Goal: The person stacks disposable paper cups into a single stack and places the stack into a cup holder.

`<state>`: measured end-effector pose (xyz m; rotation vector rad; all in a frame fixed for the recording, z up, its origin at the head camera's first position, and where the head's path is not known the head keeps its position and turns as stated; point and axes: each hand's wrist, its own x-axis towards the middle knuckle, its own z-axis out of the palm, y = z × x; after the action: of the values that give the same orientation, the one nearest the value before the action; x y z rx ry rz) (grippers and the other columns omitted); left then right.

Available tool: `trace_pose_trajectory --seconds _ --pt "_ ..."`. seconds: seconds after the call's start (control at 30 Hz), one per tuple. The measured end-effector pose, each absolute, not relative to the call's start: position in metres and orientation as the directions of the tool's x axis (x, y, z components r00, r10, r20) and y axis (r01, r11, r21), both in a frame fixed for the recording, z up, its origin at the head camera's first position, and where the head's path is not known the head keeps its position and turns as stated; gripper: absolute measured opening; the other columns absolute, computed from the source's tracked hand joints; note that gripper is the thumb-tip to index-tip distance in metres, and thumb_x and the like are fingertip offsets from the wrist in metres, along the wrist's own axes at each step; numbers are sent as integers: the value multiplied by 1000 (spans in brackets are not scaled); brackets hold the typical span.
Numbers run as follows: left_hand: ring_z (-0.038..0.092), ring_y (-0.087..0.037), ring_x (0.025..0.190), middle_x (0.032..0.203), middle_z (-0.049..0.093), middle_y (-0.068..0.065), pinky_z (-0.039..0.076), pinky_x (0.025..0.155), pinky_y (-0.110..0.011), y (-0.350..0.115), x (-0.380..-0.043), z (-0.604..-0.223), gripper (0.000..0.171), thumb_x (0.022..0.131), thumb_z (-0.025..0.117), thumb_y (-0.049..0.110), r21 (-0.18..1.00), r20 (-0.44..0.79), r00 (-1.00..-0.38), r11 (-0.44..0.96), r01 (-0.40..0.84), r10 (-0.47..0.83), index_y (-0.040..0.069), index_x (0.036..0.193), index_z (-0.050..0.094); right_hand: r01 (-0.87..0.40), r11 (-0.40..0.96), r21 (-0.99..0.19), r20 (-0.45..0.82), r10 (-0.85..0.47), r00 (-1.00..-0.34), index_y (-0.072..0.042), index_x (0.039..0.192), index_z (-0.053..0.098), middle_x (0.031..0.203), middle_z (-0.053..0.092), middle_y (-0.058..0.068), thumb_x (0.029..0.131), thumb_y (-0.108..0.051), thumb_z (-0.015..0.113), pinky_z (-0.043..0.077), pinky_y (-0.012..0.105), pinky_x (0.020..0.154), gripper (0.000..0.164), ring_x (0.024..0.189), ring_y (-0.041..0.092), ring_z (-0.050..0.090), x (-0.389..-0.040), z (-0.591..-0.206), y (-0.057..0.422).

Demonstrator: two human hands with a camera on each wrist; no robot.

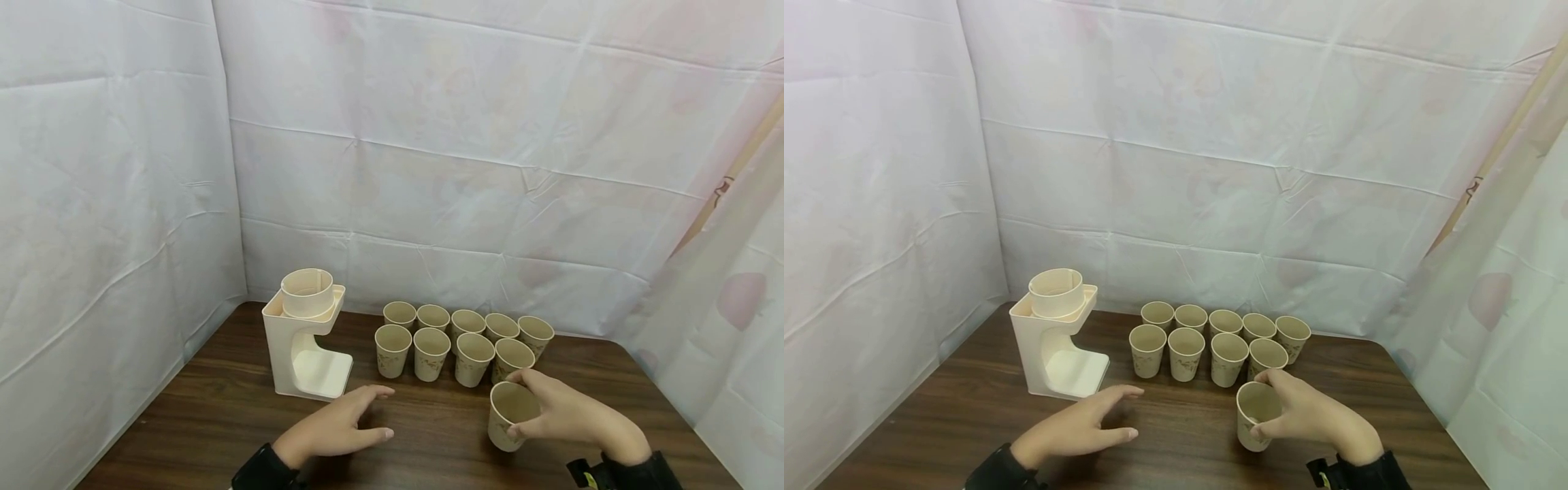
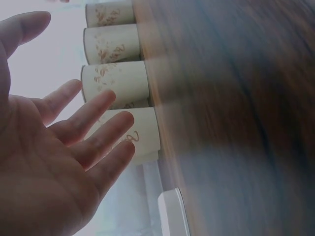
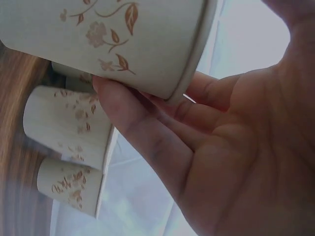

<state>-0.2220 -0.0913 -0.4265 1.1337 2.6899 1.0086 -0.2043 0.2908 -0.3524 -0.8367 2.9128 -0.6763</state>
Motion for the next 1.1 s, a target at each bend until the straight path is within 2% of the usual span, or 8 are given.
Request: trace_pose_trajectory --seconds 0.17,0.3,0.43,0.63,0.9,1.1 --pt "41 -16 122 135 47 -3 41 98 -48 -87 -222 -427 64 88 52 56 604 187 -729 508 614 658 16 137 40 -501 747 -437 80 -523 -849 -15 119 49 111 55 -4 69 -51 76 49 38 81 67 99 14 53 -204 -356 282" --pt "41 -15 122 134 47 -2 40 99 -48 -83 -222 -429 66 87 53 58 609 189 -729 504 612 658 17 137 40 -533 733 -424 92 -550 -830 -13 120 48 112 54 -3 70 -51 75 49 37 80 68 100 13 52 -204 -359 274" --pt "40 -14 122 135 47 -1 40 100 -48 -77 -223 -430 69 85 53 60 606 188 -731 508 612 656 18 137 39 -550 716 -430 103 -566 -818 -16 121 48 113 54 -5 71 -51 75 48 37 82 67 101 13 51 -205 -360 266" --pt "39 -14 124 135 46 1 39 101 -48 -69 -223 -432 69 83 55 62 626 159 -738 512 589 655 25 138 37 -588 688 -426 136 -594 -793 -18 124 46 113 54 -6 72 -50 75 48 35 81 68 99 11 52 -207 -365 256" --pt "39 -13 123 135 45 3 39 100 -48 -63 -223 -435 68 81 60 59 656 146 -743 498 567 654 30 138 35 -606 654 -453 116 -631 -767 -23 128 43 116 53 -5 74 -49 73 49 35 79 68 101 12 51 -208 -370 243" --pt "42 -14 121 134 48 -2 42 98 -45 -59 -223 -437 71 81 61 59 671 168 -725 461 581 668 25 138 37 -642 620 -452 125 -668 -733 -20 131 43 121 52 -5 75 -48 73 50 36 80 70 104 12 51 -210 -372 234"
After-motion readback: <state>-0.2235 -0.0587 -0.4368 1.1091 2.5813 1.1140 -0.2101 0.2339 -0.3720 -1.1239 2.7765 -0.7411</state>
